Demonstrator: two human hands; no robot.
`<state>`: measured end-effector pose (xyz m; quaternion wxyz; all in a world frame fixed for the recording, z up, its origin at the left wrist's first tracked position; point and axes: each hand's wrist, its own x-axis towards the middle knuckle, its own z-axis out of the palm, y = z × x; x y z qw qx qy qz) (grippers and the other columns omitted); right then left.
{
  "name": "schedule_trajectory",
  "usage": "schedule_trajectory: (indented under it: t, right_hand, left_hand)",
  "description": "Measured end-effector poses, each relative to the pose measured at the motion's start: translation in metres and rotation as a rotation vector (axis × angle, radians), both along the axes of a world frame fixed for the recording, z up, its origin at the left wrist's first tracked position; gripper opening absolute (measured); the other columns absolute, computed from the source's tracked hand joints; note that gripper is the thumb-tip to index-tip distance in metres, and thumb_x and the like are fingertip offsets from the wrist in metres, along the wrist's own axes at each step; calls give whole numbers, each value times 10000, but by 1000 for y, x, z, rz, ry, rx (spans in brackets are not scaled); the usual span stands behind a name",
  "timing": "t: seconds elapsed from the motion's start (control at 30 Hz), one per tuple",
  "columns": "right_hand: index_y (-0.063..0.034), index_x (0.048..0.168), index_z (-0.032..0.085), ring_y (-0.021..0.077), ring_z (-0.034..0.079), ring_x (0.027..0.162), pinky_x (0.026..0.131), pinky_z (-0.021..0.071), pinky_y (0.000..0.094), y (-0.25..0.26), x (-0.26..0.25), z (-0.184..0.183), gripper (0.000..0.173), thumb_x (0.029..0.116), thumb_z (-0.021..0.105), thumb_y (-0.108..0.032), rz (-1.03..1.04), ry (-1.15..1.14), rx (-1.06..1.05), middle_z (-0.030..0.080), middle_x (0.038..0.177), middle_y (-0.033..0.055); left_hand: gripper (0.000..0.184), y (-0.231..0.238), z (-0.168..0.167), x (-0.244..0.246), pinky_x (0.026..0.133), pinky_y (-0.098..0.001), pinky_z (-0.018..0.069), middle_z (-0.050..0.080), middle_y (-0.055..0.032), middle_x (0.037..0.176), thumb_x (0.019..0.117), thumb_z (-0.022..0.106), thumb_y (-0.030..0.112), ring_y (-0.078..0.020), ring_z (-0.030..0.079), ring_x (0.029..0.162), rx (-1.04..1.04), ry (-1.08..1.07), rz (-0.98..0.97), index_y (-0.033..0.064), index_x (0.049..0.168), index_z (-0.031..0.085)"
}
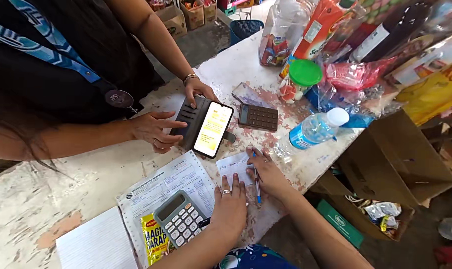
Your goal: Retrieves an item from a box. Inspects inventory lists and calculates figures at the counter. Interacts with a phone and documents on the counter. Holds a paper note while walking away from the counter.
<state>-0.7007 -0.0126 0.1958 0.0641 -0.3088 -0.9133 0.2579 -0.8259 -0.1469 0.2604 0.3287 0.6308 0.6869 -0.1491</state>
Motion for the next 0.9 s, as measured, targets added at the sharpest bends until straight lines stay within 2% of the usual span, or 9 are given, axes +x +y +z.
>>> schedule_trajectory:
  t: [0.1, 0.2, 0.33, 0.43, 0.53, 0.6, 0.7, 0.8, 0.9]
  right_hand:
    - [31, 1172, 664, 355, 338, 1520, 1246, 223, 546, -1, 4, -6, 355, 1061, 532, -279, -26, 86, 14, 507, 1539, 171]
    - [88, 1087, 648, 339, 581, 1337, 1163, 395, 532, -3, 15, -18, 363, 1018, 583, -262, -119, 554, 14, 665, 1329, 217]
    - [-110, 1204, 674, 86, 663, 1089, 961, 552, 318, -10, 15, -6, 537, 1078, 378, -540, -217, 850, -271, 717, 1140, -24]
    - [-120, 980, 730, 2, 630, 860, 783, 545, 225, -16, -10, 1, 329, 1071, 483, -318, -273, 887, -467, 687, 923, -97]
    - [-52, 937, 718, 13, 637, 826, 770, 551, 224, -25, -40, 3, 250, 1024, 511, -163, -198, 791, -650, 688, 891, -56]
    - [-14, 932, 670, -16, 602, 688, 673, 523, 173, -30, -57, 6, 196, 1025, 512, -84, -200, 719, -668, 640, 758, -62]
    - [-24, 869, 598, -19, 527, 573, 583, 460, 154, -28, -67, 8, 200, 1011, 597, -164, -249, 557, -527, 546, 649, -52]
    - [-70, 700, 569, -36, 443, 544, 549, 376, 151, -22, -68, 1, 342, 943, 698, -274, -271, 503, -387, 486, 600, -78]
    - [-96, 678, 555, -50, 433, 560, 561, 362, 146, -23, -68, 1, 352, 937, 696, -288, -283, 474, -358, 472, 600, -100]
  left_hand:
    - [578, -5, -2, -2, 1198, -575, 289, 135, -261, 1682, 1078, 402, 108, -460, 169, 1547, 63, 2, 20, 40, 1622, 222]
    - [586, -6, -3, -3, 1208, -528, 296, 161, -296, 1662, 1061, 415, 49, -449, 189, 1545, 81, 1, 41, 73, 1623, 249]
    - [616, -5, -2, -2, 1219, -533, 273, 121, -309, 1666, 1056, 401, 20, -456, 163, 1550, 46, 19, 21, 60, 1634, 191]
    - [580, -5, -2, 0, 1216, -543, 270, 128, -319, 1661, 1069, 389, 56, -461, 166, 1548, 50, 26, 22, -2, 1615, 202]
    - [564, -5, 1, -1, 1197, -557, 290, 157, -305, 1661, 1064, 387, 42, -451, 197, 1542, 44, 24, 24, -47, 1595, 220]
    - [556, -8, 0, -3, 1158, -541, 344, 199, -281, 1659, 1058, 391, 32, -433, 259, 1525, 73, 25, 31, -47, 1588, 244]
    - [537, -12, -4, -7, 1156, -498, 368, 235, -268, 1654, 1061, 409, 61, -397, 298, 1521, 137, 18, 50, -40, 1576, 295]
    - [523, -12, -4, -9, 1178, -501, 342, 213, -292, 1652, 1064, 407, 64, -409, 266, 1531, 123, -5, 41, -61, 1562, 307]
    - [515, -10, 0, -9, 1197, -512, 321, 185, -290, 1659, 1074, 388, 65, -419, 221, 1544, 68, -26, 32, -70, 1562, 290]
